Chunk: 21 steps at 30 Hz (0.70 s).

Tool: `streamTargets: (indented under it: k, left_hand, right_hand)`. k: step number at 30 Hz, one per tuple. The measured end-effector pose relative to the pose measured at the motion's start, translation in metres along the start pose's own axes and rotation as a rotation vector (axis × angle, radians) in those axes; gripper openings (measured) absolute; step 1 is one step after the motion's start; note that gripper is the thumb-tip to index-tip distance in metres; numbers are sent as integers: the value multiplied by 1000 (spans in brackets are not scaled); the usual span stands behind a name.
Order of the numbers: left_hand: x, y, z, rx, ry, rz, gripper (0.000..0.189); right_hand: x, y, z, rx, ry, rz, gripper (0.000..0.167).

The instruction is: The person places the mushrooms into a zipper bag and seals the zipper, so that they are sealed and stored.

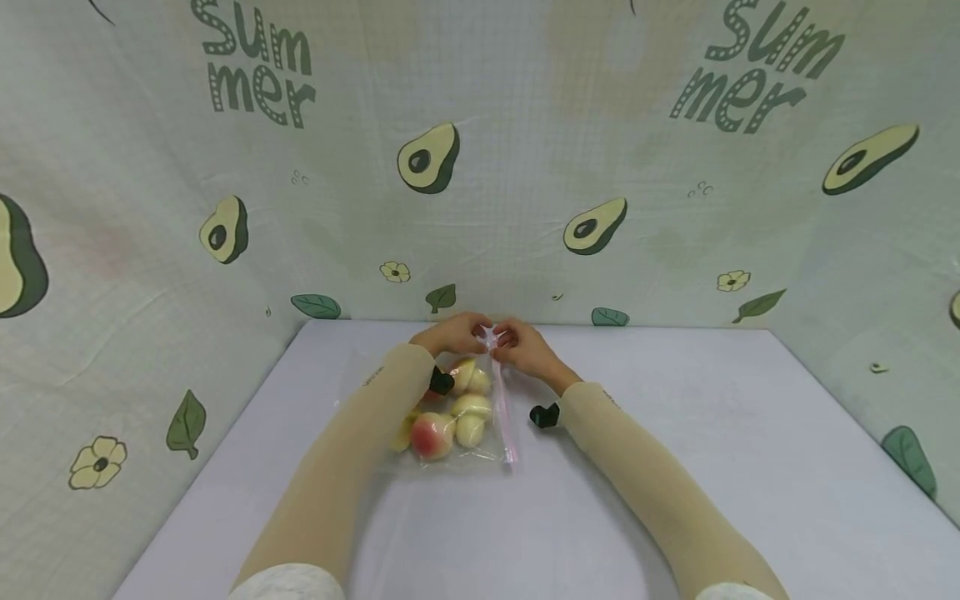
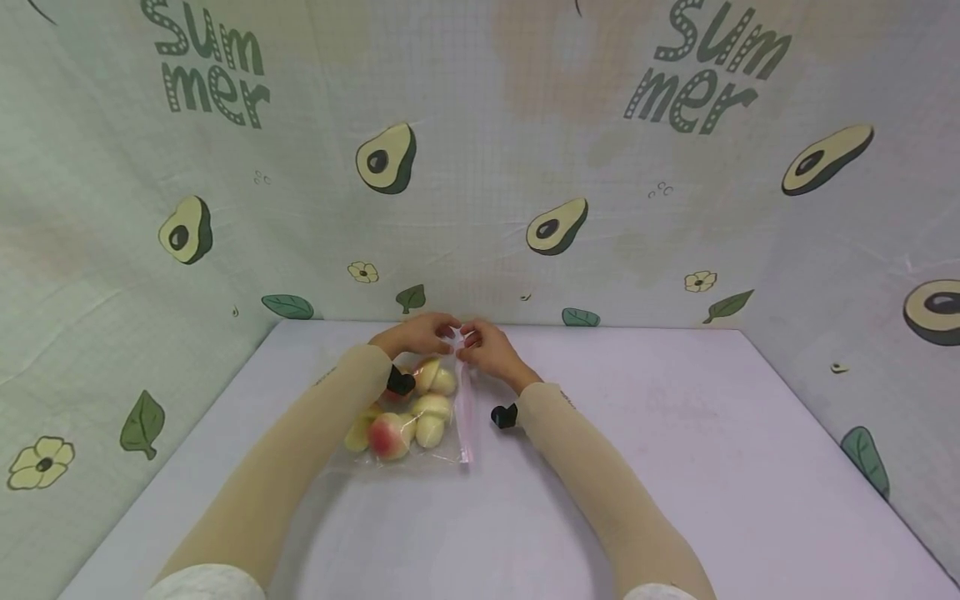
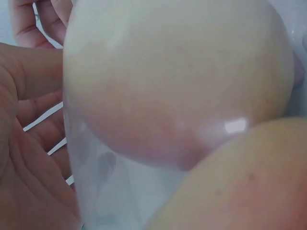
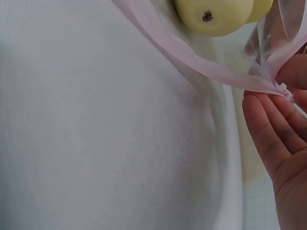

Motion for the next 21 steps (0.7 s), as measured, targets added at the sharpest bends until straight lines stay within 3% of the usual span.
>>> streamTargets:
  k: [9,21]
  left_hand:
    - [-5,-2,1,7,28,-101,32]
    - [-8,-2,0,21,114,-179,15]
  right_hand:
    - [0,-1,-1,-11,-36,-31,30]
    - [1,-1,3,-79,-39,-76,16]
Point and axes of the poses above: each hand's wrist, its own y-axis away from the middle knuckle, its own x-axis out of the palm, z = x × y, the point moved 5 cm from there along -y, towards the middle knuckle, and after that the axes turned 6 degrees about -y, right-handed, at the moved point
